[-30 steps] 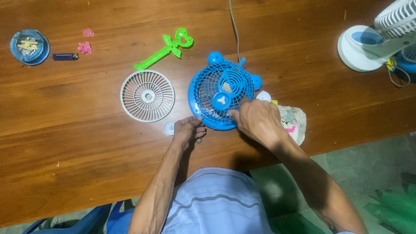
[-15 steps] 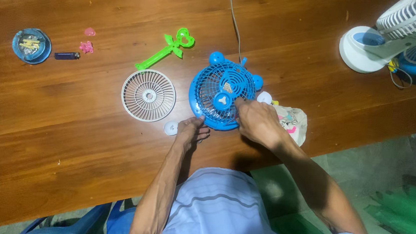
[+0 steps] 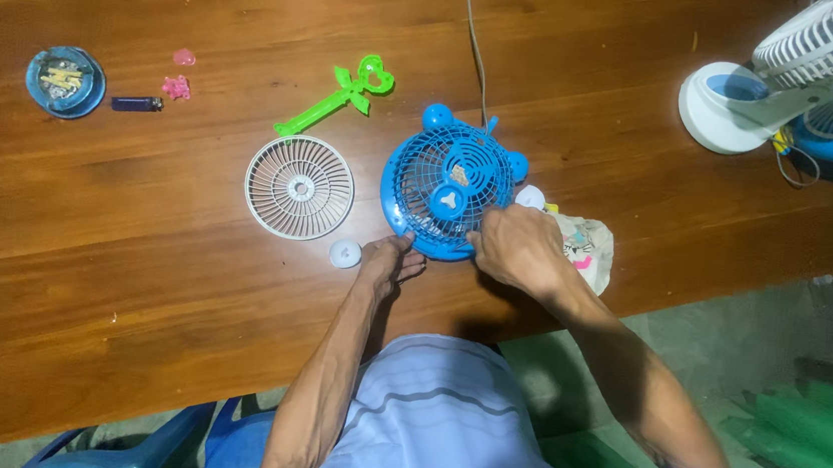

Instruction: The person assembles a small blue fan on a wooden table. They attach the fan blades to the motor, place the front grille, and secure it with a screwdriver. The person then attaches the rear grille and tightens the screws.

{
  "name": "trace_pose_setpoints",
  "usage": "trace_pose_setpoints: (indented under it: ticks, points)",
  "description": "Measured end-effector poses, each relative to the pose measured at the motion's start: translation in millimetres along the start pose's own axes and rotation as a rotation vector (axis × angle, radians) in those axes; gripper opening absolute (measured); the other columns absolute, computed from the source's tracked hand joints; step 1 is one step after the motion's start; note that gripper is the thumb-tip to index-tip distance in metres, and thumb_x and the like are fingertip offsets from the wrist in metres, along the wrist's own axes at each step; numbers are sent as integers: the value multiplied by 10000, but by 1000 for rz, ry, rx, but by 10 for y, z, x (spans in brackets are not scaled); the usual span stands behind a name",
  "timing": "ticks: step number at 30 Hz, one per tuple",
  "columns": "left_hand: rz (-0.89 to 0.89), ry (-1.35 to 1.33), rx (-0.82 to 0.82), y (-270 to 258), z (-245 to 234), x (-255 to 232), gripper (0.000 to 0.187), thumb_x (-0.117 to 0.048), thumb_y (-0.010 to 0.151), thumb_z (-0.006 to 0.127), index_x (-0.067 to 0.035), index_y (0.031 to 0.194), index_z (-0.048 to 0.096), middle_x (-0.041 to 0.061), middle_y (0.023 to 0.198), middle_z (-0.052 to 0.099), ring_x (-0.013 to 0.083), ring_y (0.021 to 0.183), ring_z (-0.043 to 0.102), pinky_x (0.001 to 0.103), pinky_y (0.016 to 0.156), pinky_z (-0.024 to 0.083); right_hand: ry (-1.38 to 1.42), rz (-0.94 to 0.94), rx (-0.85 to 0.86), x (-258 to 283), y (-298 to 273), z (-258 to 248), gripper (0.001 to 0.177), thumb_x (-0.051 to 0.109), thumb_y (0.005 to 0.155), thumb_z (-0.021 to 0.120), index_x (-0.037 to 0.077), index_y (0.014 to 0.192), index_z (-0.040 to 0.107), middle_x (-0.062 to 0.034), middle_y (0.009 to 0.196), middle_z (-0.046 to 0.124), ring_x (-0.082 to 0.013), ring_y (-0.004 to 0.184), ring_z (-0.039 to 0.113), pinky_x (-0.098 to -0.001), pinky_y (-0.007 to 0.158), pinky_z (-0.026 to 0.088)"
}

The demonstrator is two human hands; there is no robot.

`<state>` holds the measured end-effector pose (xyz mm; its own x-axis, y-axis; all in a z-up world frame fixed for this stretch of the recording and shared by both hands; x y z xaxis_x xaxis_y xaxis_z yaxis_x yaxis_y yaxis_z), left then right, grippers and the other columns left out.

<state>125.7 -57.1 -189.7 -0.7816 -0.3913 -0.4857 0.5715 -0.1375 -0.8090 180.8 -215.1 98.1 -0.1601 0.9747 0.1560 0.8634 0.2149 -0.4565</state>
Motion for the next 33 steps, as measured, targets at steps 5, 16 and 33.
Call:
trace_pose_setpoints:
  ticks: [5,16,33]
  points:
    - [-3,8,13,-61,23,-26,328,-237,924,707,55,1070,671,122,937,703,230,819,697,355,725,641,105,-70,-42,16,-16,-64,404,309,905,707,-76,996,624,-267,717,696,-463,732,699,-550,669,545]
    - [-26,-20,-24,-27,7,1,391,-238,924,725,91,1121,651,127,961,694,237,828,697,363,717,645,55,23,0,-41,22,-41,426,366,954,676,-53,1023,645,-292,787,703,-474,792,698,-552,722,544]
    - [-38,-10,-29,4,-12,12,395,-255,924,734,80,1118,654,138,985,679,240,834,698,361,725,644,-43,39,32,-45,45,38,402,372,935,664,-25,988,696,-276,818,709,-449,822,710,-527,759,565]
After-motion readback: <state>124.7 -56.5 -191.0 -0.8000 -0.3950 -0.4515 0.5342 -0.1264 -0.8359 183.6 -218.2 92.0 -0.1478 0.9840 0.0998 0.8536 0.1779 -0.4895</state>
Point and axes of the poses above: each hand's wrist, its own y-axis towards the middle knuckle, its own z-axis out of the palm, x = y × z, the point moved 9 cm from there along y, towards the middle knuckle
